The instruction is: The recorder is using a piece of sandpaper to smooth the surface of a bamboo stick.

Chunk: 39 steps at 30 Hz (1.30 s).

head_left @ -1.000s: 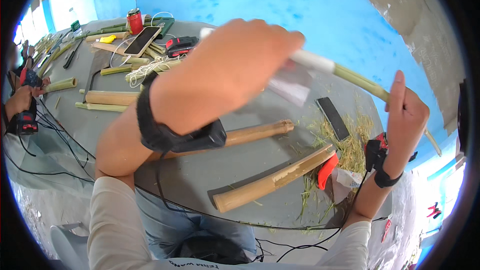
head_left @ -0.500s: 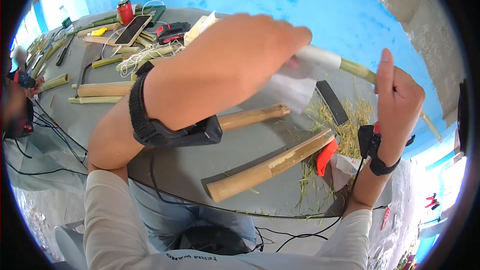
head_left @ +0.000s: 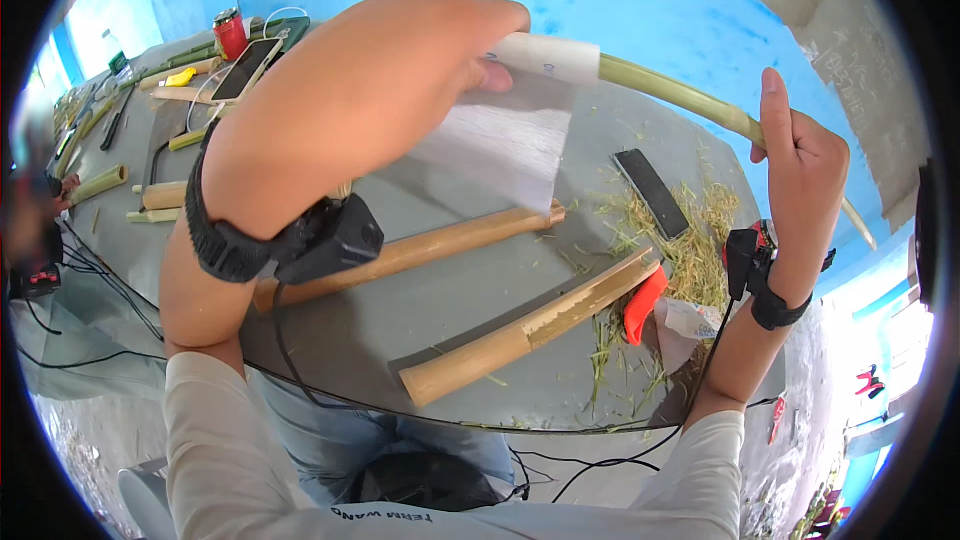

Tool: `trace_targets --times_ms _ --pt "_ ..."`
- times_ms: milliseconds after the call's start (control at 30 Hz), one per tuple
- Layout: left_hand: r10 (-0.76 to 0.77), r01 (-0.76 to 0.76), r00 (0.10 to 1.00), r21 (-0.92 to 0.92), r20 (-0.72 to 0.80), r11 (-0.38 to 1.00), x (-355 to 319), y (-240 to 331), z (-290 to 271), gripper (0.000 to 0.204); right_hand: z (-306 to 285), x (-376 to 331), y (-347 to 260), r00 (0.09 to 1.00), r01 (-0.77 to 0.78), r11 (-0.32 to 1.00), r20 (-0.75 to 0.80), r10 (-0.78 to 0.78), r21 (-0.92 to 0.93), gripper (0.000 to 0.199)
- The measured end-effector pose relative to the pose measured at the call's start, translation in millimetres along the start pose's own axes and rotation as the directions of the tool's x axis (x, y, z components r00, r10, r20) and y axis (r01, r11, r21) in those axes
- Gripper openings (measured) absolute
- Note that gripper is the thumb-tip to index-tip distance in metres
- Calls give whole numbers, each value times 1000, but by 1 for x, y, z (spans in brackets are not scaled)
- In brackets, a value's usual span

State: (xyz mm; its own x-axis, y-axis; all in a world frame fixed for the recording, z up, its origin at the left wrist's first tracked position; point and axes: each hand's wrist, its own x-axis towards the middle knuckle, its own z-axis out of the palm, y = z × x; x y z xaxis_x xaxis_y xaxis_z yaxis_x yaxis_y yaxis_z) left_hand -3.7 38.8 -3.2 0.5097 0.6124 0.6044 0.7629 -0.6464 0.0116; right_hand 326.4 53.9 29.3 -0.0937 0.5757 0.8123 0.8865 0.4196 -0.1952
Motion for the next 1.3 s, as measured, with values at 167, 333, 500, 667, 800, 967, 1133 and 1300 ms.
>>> trace_targets --times_ms 167,333,500,667,800,967,1133,1300 --pt "54 -66 995 -160 -78 985 -2 29 17 27 21 -14 -10 975 200 978 -81 -205 -67 56" --pt "-9 17 998 -124 66 992 -8 45 20 24 25 -17 -23 960 280 958 32 -278 -58 59" --pt "71 -64 996 108 -62 992 0 7 2 27 6 -8 -6 1000 12 1000 -11 -12 14 60" --pt "-89 101 940 -19 331 995 0 63 6 23 20 -22 -24 921 371 911 -56 -386 -181 56" --pt "70 -68 997 71 -38 995 -6 18 6 20 9 -9 -11 965 261 963 -20 -263 -73 55" --pt "22 -22 1000 34 7 999 -2 27 -1 20 15 -11 -9 949 254 966 -178 -259 -51 53" --pt "-111 136 950 -66 291 989 1 62 8 22 27 -18 -26 843 529 839 -34 -537 -124 48" --pt "17 -18 996 15 83 1000 -10 19 -3 21 14 -6 -2 984 177 983 -22 -176 43 47"
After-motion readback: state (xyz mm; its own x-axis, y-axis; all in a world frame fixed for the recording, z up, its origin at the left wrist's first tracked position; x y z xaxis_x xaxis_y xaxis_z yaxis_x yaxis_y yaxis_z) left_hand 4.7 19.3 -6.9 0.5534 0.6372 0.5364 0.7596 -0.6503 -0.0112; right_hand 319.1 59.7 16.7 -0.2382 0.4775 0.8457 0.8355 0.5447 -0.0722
